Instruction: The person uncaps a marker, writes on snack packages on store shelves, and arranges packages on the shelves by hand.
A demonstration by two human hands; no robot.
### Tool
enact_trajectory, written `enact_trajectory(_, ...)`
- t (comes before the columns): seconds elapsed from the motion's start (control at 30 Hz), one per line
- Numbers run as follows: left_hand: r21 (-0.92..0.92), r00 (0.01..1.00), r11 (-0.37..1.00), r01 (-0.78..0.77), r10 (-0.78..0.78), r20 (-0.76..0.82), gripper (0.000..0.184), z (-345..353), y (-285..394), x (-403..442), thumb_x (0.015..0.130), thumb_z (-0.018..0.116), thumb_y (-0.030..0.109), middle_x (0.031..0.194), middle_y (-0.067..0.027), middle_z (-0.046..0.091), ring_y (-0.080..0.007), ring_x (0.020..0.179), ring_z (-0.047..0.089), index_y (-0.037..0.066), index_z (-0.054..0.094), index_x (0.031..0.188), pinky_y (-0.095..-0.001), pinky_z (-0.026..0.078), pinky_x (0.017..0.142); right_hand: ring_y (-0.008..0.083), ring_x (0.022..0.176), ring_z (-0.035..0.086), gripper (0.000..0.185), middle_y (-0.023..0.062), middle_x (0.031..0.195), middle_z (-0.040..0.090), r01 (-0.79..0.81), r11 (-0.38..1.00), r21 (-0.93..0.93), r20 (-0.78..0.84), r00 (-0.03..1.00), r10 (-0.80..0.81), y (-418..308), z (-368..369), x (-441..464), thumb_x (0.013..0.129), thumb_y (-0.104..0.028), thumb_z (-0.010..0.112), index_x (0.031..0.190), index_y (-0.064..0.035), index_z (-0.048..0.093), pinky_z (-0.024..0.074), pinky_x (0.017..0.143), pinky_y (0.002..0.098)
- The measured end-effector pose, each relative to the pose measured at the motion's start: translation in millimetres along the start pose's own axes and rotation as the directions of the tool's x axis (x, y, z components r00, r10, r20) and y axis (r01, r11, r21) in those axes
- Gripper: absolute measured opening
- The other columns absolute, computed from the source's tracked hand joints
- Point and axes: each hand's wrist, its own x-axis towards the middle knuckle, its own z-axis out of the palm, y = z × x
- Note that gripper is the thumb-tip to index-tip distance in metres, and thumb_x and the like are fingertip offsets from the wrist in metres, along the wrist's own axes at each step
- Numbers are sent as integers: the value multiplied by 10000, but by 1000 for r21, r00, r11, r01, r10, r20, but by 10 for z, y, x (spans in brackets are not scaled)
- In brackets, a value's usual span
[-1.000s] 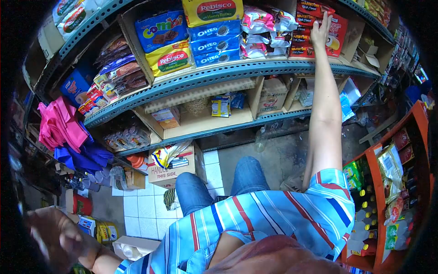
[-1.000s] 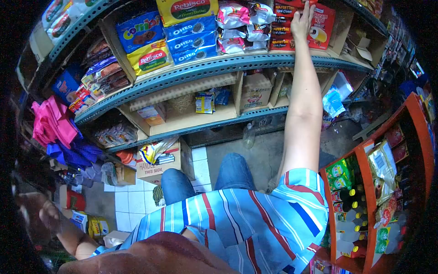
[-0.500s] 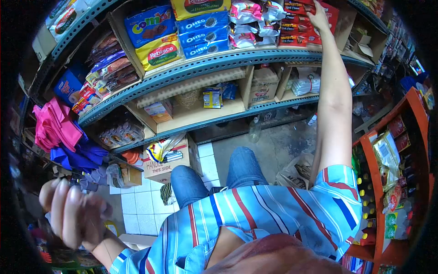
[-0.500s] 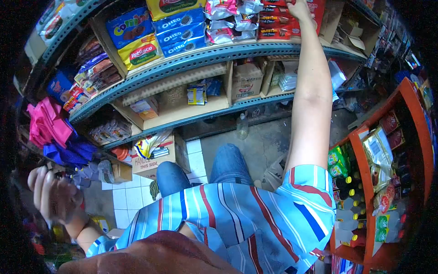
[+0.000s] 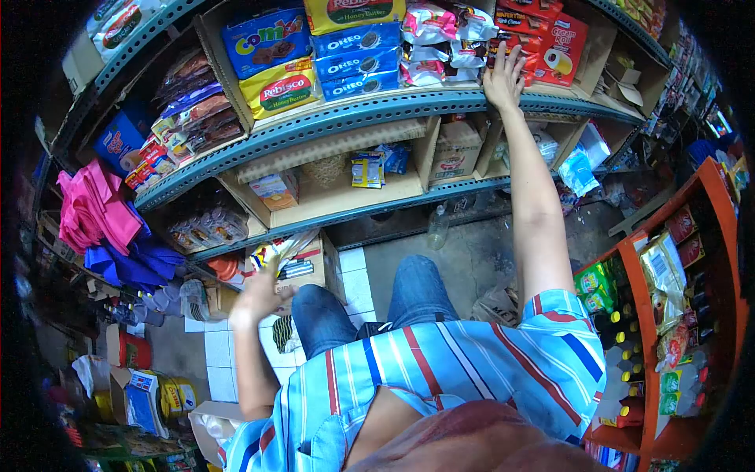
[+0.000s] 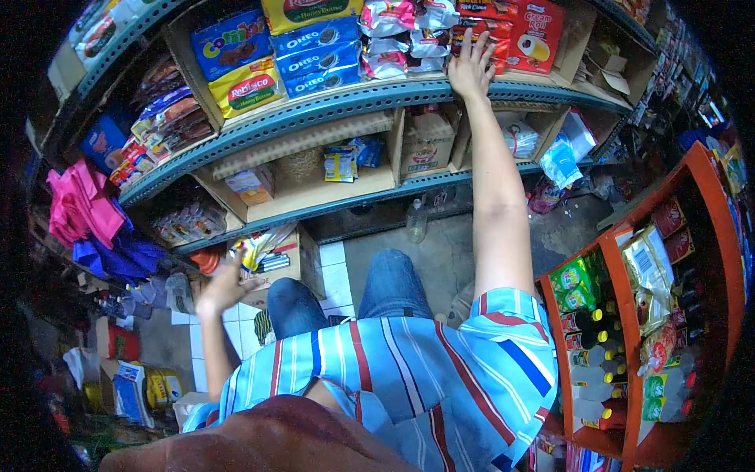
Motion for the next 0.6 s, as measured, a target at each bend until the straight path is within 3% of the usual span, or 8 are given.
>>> enact_trajectory(0.07, -158, 992, 980, -123, 120, -32, 889, 636, -471, 280, 865, 786, 389, 1354, -354, 553, -425, 1280, 564, 1, 347, 1534, -452, 455, 1081, 507, 1533, 80, 878, 177, 1707, -33, -11, 999, 41, 25, 1000, 10, -6, -53, 11, 958, -359, 596, 1644, -264, 56, 270, 1098, 751)
enact_trajectory(0.13, -209, 985, 964, -167, 170, -2, 872, 763, -326, 122, 868, 785, 386, 1311, -343, 585, -421, 1205, 610, 14, 361, 1533, -455, 471, 1053, 529, 1506, 179, 928, 196, 1698, 92, 124, 976, 179, -97, 989, -108, 199, 26, 88, 869, -324, 712, 1628, -252, 184, 322, 1152, 627)
enact_trajectory(0.23, -216, 993, 975, -58, 78, 83, 850, 970, -302, 60, 873, 772, 399, 1301, -326, 603, -447, 1176, 623, 20, 378, 1524, -460, 488, 1032, 369, 1299, 562, 508, 180, 1380, 615, -132, 889, 439, -61, 982, 176, 54, -355, 206, 845, -268, 723, 1316, -116, 606, 441, 1067, 484)
enact_trajectory(0.27, -234, 995, 969, -83, 94, 36, 863, 1037, -338, 24, 867, 774, 408, 1337, -336, 582, -465, 1238, 585, 12, 376, 1522, -457, 469, 1065, 357, 1213, 595, 427, 135, 1231, 681, -6, 786, 618, -229, 955, 187, 89, -184, 286, 845, -245, 711, 1243, -113, 633, 444, 1009, 514)
enact_trajectory(0.4, -185, 997, 983, 8, 7, 83, 873, 1000, -417, 10, 865, 773, 415, 1379, -346, 550, -457, 1307, 538, -7, 373, 1517, -447, 436, 1107, 304, 1157, 591, 338, 67, 1188, 683, 184, 919, 349, -472, 882, 2, -904, -641, 362, 840, -247, 680, 1164, -152, 676, 390, 973, 505)
enact_trajectory(0.53, -69, 957, 956, -284, 278, -85, 857, 403, -211, 285, 869, 762, 382, 1417, -319, 522, -438, 1329, 516, -3, 356, 1519, -454, 407, 1132, 238, 1147, 600, 247, -25, 1233, 696, 404, 873, 274, -665, 735, -132, -1626, -588, 668, 831, -236, 691, 1070, -204, 742, 334, 1015, 453)
enact_trajectory(0.57, -19, 871, 892, -452, 437, -222, 848, 177, -80, 362, 865, 764, 363, 1425, -311, 505, -438, 1325, 509, -8, 363, 1513, -456, 412, 1126, 257, 1174, 599, 330, 21, 1236, 704, 430, 833, 348, -628, 767, -133, -1720, -496, 749, 873, -331, 668, 1167, -188, 713, 296, 1042, 498)
enact_trajectory(0.6, -30, 877, 897, -442, 425, -225, 854, -98, 131, 442, 858, 770, 361, 1419, -299, 500, -432, 1334, 495, -11, 364, 1510, -456, 412, 1127, 323, 1287, 510, 517, 105, 1306, 640, 323, 875, 362, -464, 876, -132, -1794, -433, 777, 876, -288, 671, 1354, -137, 542, 312, 1100, 501)
